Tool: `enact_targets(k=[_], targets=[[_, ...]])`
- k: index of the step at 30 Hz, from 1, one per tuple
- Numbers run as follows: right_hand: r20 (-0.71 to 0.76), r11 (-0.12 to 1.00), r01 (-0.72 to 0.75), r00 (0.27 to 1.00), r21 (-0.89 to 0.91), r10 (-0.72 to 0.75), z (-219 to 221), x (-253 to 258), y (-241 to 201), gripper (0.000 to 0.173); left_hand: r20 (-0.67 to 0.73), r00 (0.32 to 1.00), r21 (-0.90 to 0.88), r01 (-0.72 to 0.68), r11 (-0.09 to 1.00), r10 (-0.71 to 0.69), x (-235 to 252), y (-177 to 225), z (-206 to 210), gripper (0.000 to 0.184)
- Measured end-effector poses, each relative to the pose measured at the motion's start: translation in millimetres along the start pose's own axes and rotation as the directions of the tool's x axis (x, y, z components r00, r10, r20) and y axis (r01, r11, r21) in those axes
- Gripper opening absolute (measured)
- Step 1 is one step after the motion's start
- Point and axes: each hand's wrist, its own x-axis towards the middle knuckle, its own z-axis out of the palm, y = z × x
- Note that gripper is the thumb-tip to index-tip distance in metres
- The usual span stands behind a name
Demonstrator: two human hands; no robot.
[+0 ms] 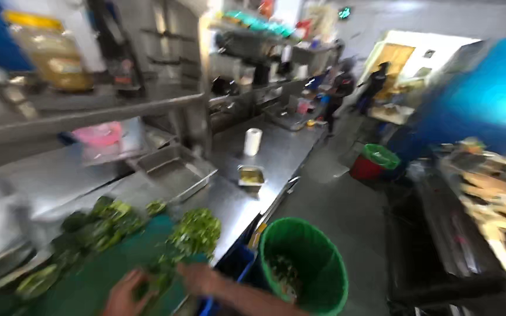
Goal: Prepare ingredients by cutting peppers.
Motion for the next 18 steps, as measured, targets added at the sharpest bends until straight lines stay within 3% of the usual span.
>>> enact_targets(k=[2,6,11,16,18], targets=[[0.111,0.999,-0.022,0.994,-0.024,0.025,-18.1,-7.7,-7.2,0.057,0.037,0.999,0.002,0.006,1.0,-0.006,-2.2,-7.2,1.3,0.04],[0.201,0.956,-0.078,0.97,-0.284,0.139,-70.1,-11.7,-29.5,0.048,0.108,0.992,-0.008,0.06,0.998,-0.058,6.8,-11.4,-2.1,0.029],[0.217,0.969,-0.094,0.966,-0.227,0.144,-14.3,26.4,-23.9,0.049,0.087,0.996,-0.03,0.0,1.0,0.003,6.2,-10.0,-1.4,0.023],[0.221,0.938,-0.08,0.962,-0.336,0.161,-66.1,1.2,-30.1,0.044,0.039,0.999,-0.066,0.019,0.998,-0.016,1.4,-13.3,2.1,0.023],[0.214,0.933,-0.102,0.959,-0.345,0.184,-63.7,-1.5,-31.4,0.042,0.016,1.0,-0.091,0.008,0.996,-0.007,1.4,-14.7,5.0,0.023]])
